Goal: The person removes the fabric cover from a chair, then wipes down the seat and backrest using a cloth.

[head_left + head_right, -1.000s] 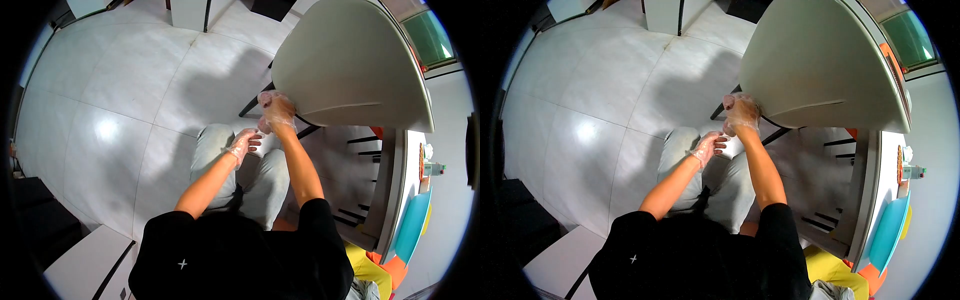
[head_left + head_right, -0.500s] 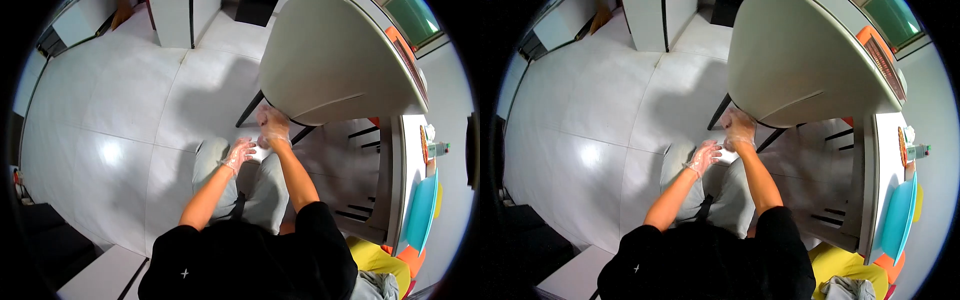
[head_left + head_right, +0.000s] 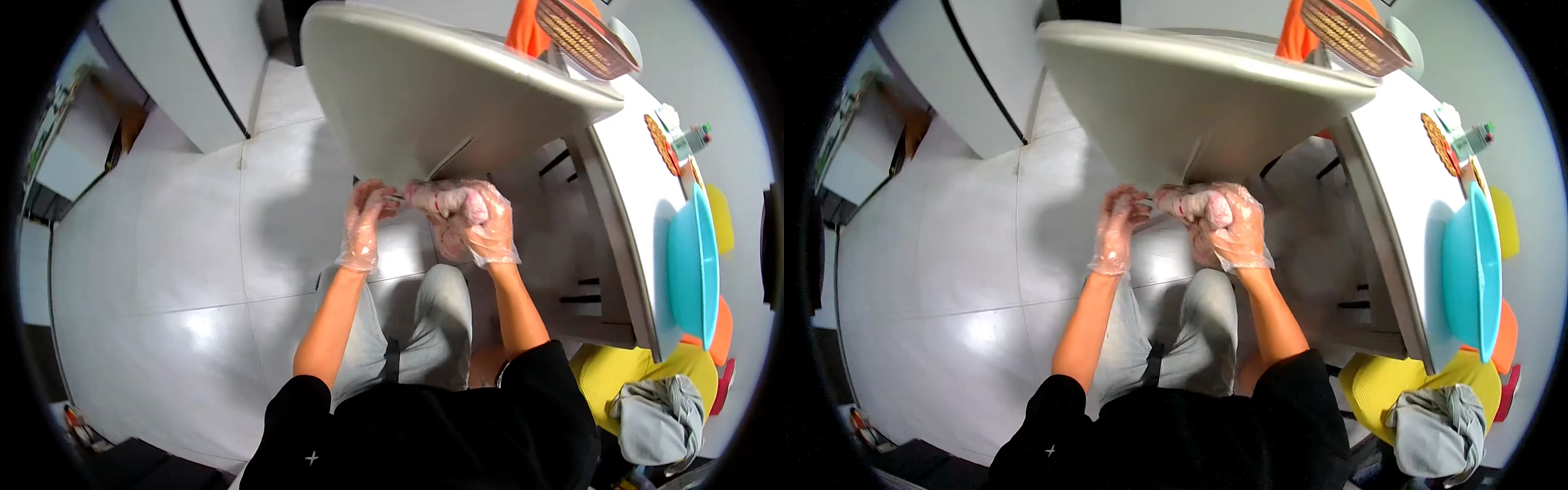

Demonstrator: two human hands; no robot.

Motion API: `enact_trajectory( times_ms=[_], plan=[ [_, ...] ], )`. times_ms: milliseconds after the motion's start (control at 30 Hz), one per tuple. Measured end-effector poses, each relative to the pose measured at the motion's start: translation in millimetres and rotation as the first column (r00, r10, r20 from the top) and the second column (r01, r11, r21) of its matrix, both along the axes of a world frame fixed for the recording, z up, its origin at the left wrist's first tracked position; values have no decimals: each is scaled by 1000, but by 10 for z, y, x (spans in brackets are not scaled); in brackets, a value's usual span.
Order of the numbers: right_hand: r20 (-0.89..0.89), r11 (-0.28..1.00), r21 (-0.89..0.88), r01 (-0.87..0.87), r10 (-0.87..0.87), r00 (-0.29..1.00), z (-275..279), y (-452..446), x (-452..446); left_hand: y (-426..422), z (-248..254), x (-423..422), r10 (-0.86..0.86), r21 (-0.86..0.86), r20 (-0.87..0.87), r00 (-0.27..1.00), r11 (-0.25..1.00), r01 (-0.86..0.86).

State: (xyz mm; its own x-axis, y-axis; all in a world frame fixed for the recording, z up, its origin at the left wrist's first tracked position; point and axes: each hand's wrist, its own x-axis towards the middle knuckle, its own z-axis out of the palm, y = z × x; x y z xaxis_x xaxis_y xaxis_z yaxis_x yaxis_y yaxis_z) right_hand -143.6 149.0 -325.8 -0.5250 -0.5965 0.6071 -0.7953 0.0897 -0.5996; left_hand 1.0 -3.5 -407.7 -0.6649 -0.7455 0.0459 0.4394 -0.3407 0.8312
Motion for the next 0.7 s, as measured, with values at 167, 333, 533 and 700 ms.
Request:
enact_trajectory(
  times_ms=[167, 333, 533, 700],
  plan=[
    [491, 993, 97, -61, 6, 871, 640, 554, 57, 7, 1191, -71, -31, 42, 22, 999, 999, 30],
    [514, 970, 188, 156, -232, 826, 1485, 762, 213, 36, 1528, 26, -206, 191, 305, 930, 970, 152],
    [160, 912, 334, 237, -303, 939, 2918, 565, -283, 280, 3082, -185, -186, 464, 389, 902, 886, -18],
    [178, 657, 746, 106, -350, 920, 3483, 280, -579, 54, 3174, -507, -267, 637, 456, 849, 764, -102]
  ],
)
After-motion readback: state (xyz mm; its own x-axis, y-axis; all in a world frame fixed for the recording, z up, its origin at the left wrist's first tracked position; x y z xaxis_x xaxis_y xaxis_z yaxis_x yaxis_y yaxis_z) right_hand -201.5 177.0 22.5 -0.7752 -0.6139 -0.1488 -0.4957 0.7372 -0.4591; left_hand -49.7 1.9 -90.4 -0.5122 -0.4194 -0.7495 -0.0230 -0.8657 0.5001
